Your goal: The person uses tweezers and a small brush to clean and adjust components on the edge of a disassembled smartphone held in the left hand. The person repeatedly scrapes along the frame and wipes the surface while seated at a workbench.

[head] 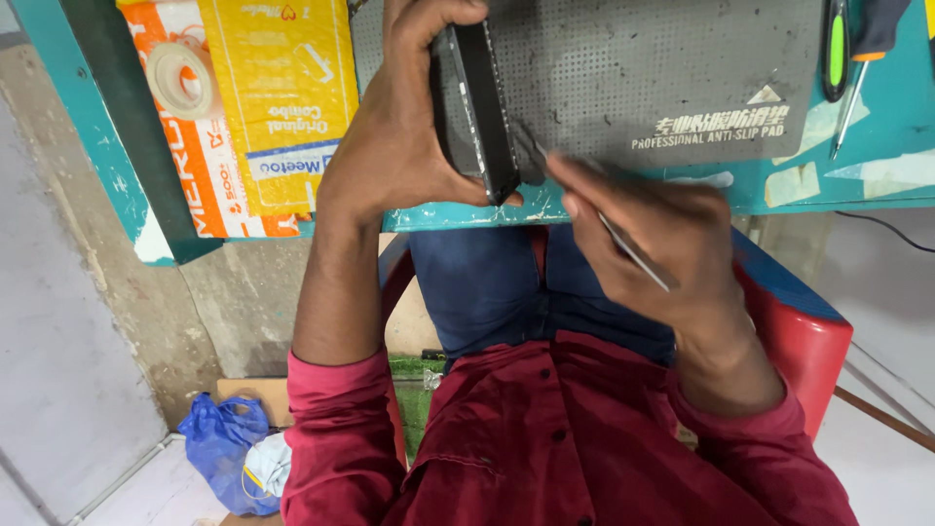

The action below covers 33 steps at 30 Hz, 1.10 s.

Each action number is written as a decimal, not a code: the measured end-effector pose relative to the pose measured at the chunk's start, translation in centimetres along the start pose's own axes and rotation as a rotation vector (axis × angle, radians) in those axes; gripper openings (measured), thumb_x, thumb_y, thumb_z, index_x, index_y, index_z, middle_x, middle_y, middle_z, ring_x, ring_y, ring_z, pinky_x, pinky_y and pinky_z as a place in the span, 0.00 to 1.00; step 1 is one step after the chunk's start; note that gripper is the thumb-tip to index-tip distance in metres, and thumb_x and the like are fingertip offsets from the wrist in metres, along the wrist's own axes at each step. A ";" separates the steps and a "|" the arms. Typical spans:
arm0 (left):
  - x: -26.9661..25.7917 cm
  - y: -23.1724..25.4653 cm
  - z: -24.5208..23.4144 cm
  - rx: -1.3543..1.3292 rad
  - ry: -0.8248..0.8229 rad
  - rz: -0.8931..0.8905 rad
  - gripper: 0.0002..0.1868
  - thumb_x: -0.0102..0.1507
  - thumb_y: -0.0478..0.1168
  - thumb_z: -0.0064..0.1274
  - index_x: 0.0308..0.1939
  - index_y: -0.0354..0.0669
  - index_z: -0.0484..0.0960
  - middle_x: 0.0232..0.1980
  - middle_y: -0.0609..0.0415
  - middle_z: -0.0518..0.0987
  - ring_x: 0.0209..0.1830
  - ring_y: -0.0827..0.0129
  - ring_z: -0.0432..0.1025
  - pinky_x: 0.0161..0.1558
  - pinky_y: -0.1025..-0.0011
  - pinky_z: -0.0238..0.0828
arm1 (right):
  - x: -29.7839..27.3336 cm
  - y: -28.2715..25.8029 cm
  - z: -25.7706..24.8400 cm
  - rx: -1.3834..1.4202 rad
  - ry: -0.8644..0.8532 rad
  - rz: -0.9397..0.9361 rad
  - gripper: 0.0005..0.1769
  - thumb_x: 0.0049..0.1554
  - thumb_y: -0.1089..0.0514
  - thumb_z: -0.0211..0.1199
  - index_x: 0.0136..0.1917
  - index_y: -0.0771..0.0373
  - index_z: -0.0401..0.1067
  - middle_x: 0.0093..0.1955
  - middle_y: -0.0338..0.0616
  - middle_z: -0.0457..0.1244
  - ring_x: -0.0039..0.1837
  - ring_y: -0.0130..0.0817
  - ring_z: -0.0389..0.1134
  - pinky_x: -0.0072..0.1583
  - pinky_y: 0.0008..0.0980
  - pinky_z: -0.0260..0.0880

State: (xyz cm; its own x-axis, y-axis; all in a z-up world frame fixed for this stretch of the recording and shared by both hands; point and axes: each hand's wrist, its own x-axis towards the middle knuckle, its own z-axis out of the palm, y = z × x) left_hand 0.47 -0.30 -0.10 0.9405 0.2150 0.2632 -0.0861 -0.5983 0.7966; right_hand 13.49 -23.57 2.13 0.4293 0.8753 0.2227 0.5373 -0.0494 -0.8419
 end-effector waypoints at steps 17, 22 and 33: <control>-0.2 -0.2 -0.1 0.026 0.005 0.028 0.67 0.43 0.49 0.90 0.70 0.51 0.51 0.70 0.45 0.56 0.75 0.51 0.57 0.75 0.59 0.62 | 1.8 0.0 -0.3 -0.028 -0.004 -0.091 0.14 0.66 0.68 0.67 0.65 0.64 0.74 0.41 0.49 0.70 0.37 0.29 0.71 0.40 0.28 0.68; -0.3 -0.3 0.1 0.000 -0.023 -0.063 0.67 0.43 0.50 0.90 0.71 0.54 0.52 0.73 0.47 0.55 0.75 0.53 0.59 0.73 0.63 0.62 | 4.7 1.5 0.2 -0.059 0.015 -0.088 0.12 0.63 0.69 0.68 0.60 0.70 0.77 0.33 0.51 0.67 0.32 0.33 0.69 0.34 0.31 0.64; -0.6 -0.6 0.0 -0.015 -0.029 -0.113 0.67 0.42 0.51 0.91 0.71 0.55 0.53 0.79 0.44 0.48 0.79 0.50 0.55 0.76 0.63 0.59 | 3.2 1.4 -0.3 0.058 -0.002 -0.009 0.11 0.68 0.65 0.66 0.64 0.66 0.77 0.35 0.46 0.68 0.34 0.24 0.70 0.37 0.25 0.64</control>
State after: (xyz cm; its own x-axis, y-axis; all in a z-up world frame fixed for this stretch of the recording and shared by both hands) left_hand -0.03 -0.11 -0.71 0.9536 0.2579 0.1554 0.0163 -0.5596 0.8286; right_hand 15.85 -20.95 1.83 0.4230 0.8766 0.2296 0.4982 -0.0133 -0.8669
